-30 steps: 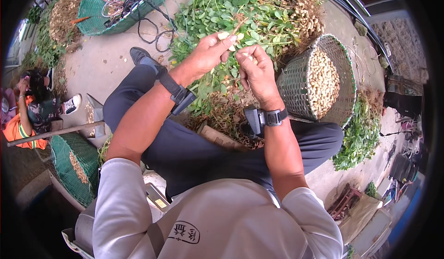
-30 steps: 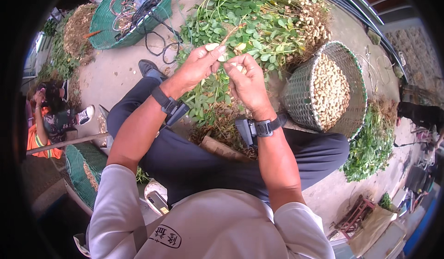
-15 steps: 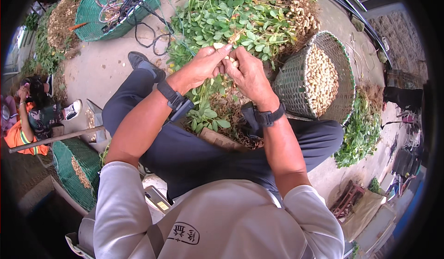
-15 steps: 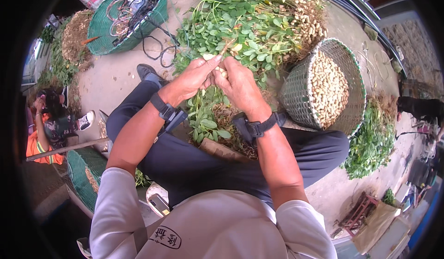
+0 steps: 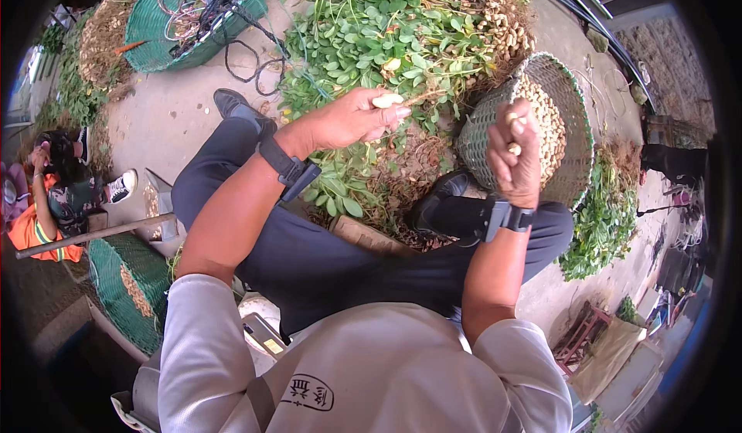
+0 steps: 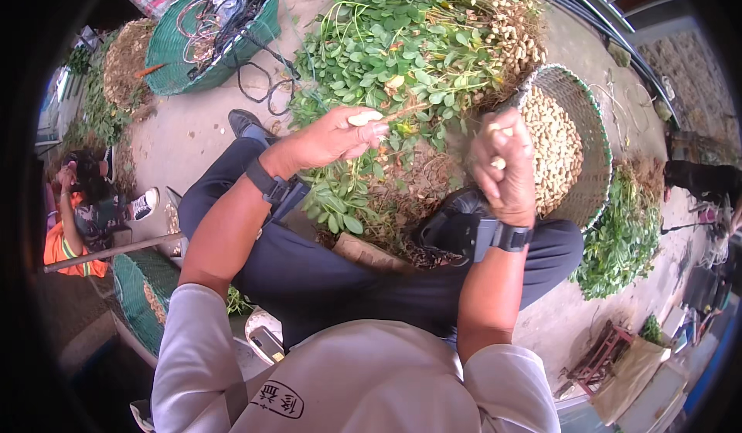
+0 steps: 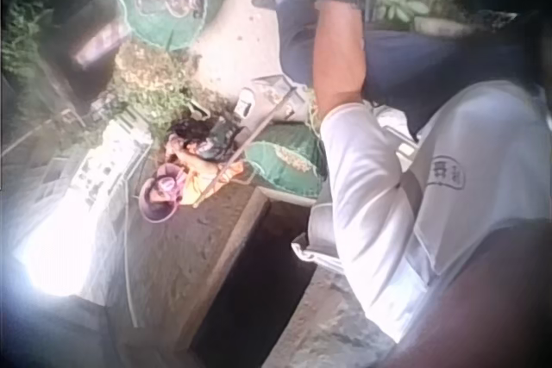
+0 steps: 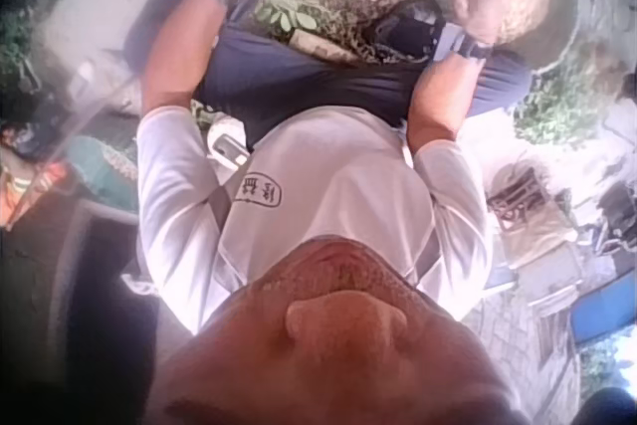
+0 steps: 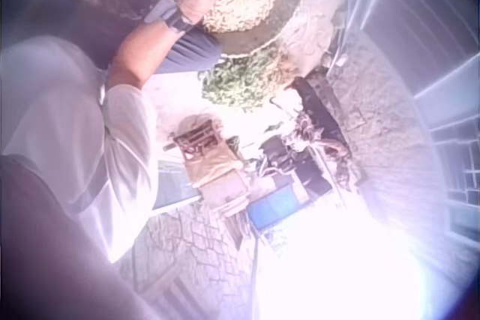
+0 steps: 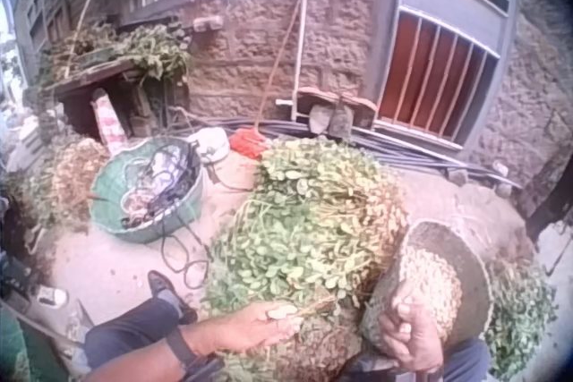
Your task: Picking individual peanuts from harvested vines and placing them into a collection basket.
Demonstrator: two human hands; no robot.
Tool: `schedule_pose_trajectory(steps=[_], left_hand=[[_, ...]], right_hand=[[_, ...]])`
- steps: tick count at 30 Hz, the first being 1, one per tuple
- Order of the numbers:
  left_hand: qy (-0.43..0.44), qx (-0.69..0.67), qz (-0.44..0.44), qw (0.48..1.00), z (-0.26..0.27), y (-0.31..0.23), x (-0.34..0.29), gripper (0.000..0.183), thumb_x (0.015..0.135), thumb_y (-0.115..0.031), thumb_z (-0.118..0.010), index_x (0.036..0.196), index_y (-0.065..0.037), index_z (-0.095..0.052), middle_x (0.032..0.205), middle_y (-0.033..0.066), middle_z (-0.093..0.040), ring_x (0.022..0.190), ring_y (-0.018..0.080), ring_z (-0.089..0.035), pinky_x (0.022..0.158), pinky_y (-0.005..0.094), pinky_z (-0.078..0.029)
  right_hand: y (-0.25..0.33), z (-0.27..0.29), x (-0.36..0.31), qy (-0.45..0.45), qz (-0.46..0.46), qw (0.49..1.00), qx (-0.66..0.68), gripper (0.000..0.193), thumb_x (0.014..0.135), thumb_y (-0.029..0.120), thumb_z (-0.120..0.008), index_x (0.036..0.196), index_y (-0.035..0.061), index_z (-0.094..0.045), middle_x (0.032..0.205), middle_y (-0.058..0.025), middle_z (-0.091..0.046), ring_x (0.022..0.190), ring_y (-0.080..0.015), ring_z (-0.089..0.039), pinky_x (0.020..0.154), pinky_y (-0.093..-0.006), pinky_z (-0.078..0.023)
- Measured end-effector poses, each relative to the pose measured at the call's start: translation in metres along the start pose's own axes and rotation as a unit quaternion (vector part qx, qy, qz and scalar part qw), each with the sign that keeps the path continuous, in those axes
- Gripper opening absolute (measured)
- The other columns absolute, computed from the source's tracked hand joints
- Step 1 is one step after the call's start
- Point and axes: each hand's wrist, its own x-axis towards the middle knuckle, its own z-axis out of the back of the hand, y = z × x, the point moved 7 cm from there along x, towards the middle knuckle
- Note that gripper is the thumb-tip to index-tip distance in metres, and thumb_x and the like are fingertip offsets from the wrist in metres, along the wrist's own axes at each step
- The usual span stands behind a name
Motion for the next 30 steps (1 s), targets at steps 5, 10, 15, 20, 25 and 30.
schedule_pose_trajectory(steps=[5, 10, 15, 20, 25, 30], left_hand=[[-0.091, 0.363, -0.141, 0.917, -0.005, -0.019, -0.009, 0.027, 0.096, -0.030, -0.060, 0.104, -0.004, -0.062, 0.076, 0.0113, -0.062, 0.063, 0.0271, -0.058, 0.061, 0.0364, -0.045], [-0.133, 0.425, -0.081, 0.891, -0.006, -0.012, -0.004, 0.026, 0.093, -0.027, -0.059, 0.105, -0.004, -0.062, 0.077, 0.0200, -0.063, 0.076, 0.0398, -0.061, 0.067, 0.0453, -0.047], [-0.103, 0.459, -0.082, 0.878, -0.004, -0.002, -0.002, 0.025, 0.092, -0.025, -0.057, 0.100, -0.001, -0.061, 0.076, 0.0227, -0.062, 0.077, 0.0434, -0.060, 0.068, 0.0476, -0.047], [-0.108, 0.421, -0.077, 0.898, -0.004, 0.007, -0.004, 0.022, 0.091, -0.019, -0.058, 0.092, 0.002, -0.061, 0.079, 0.0252, -0.062, 0.076, 0.0457, -0.059, 0.066, 0.0468, -0.047], [-0.094, 0.421, -0.090, 0.898, -0.020, -0.001, -0.006, 0.022, 0.093, -0.018, -0.058, 0.092, 0.003, -0.063, 0.080, 0.0251, -0.062, 0.075, 0.0446, -0.059, 0.065, 0.0458, -0.047], [-0.068, 0.526, -0.078, 0.844, -0.024, -0.002, -0.003, 0.025, 0.091, -0.022, -0.060, 0.084, 0.002, -0.064, 0.076, 0.0237, -0.063, 0.072, 0.0430, -0.061, 0.065, 0.0489, -0.047]], right_hand=[[0.103, 0.057, -0.013, -0.307, 0.178, 0.470, -0.808, 0.058, 0.087, 0.035, -0.071, 0.128, -0.0011, -0.051, 0.121, -0.0236, -0.054, 0.107, -0.0358, -0.057, 0.092, -0.0452, -0.045], [0.048, -0.016, -0.005, -0.113, 0.224, 0.689, -0.680, 0.061, 0.085, 0.037, -0.074, 0.126, -0.0031, -0.053, 0.121, -0.0219, -0.055, 0.111, -0.0372, -0.055, 0.093, -0.0437, -0.046], [-0.059, -0.098, 0.004, 0.105, 0.204, 0.700, -0.676, 0.046, 0.089, 0.038, -0.067, 0.117, 0.0019, -0.058, 0.099, -0.0167, -0.057, 0.085, -0.0352, -0.063, 0.071, -0.0423, -0.053], [-0.084, -0.085, 0.010, 0.032, 0.260, 0.727, -0.635, 0.026, 0.092, 0.028, -0.065, 0.092, 0.0042, -0.055, 0.084, -0.0139, -0.054, 0.067, -0.0349, -0.060, 0.058, -0.0449, -0.049], [-0.087, -0.057, 0.014, -0.101, 0.207, 0.813, -0.535, 0.026, 0.094, 0.024, -0.062, 0.085, 0.0030, -0.050, 0.070, -0.0157, -0.053, 0.062, -0.0351, -0.057, 0.055, -0.0442, -0.044], [-0.093, -0.045, 0.023, -0.081, 0.106, 0.865, -0.483, 0.028, 0.095, 0.026, -0.058, 0.085, 0.0009, -0.050, 0.069, -0.0198, -0.058, 0.065, -0.0408, -0.058, 0.060, -0.0463, -0.045]])
